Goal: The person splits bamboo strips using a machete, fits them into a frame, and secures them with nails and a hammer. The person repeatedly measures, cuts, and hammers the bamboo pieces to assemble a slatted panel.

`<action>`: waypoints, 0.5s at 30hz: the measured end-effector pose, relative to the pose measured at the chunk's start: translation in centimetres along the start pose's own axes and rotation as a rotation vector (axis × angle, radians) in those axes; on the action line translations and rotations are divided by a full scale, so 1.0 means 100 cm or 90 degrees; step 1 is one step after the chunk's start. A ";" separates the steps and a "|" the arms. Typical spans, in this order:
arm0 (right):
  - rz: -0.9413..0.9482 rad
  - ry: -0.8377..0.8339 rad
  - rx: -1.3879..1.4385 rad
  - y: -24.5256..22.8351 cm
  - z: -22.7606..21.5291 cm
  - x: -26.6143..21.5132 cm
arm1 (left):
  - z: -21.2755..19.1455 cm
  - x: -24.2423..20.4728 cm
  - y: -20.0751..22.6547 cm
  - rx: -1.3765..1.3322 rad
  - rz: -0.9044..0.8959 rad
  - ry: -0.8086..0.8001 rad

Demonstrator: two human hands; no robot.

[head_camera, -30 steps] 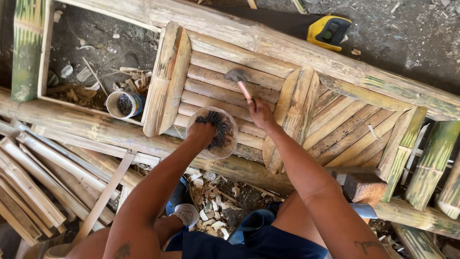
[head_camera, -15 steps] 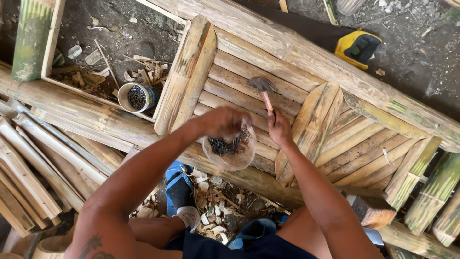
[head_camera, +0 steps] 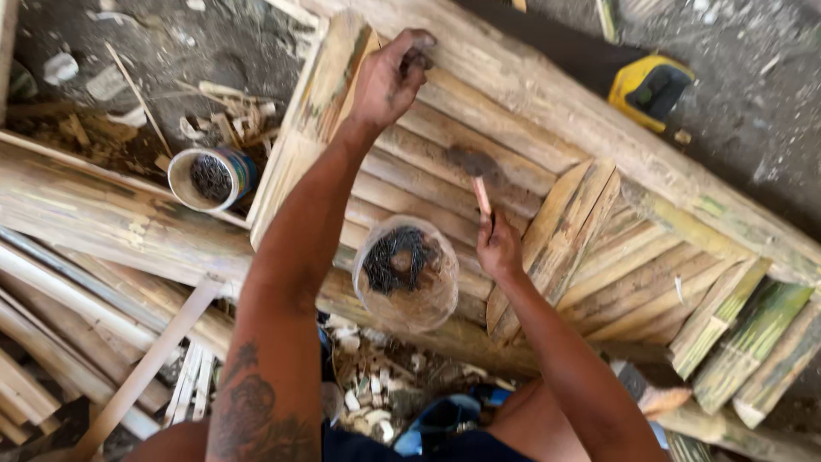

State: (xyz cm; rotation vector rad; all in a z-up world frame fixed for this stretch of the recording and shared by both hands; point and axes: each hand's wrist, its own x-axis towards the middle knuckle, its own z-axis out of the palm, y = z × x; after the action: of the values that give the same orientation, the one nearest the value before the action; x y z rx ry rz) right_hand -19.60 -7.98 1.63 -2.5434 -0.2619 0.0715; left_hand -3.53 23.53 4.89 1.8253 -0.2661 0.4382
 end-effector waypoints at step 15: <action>0.003 0.025 -0.013 -0.009 -0.004 -0.014 | 0.045 -0.193 0.109 0.611 -0.159 -0.669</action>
State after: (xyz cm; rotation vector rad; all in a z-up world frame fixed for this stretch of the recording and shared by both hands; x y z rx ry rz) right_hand -21.06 -7.76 2.48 -2.5631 -0.2421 0.0201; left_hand -24.61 15.28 4.97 2.8632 -0.5882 -0.7628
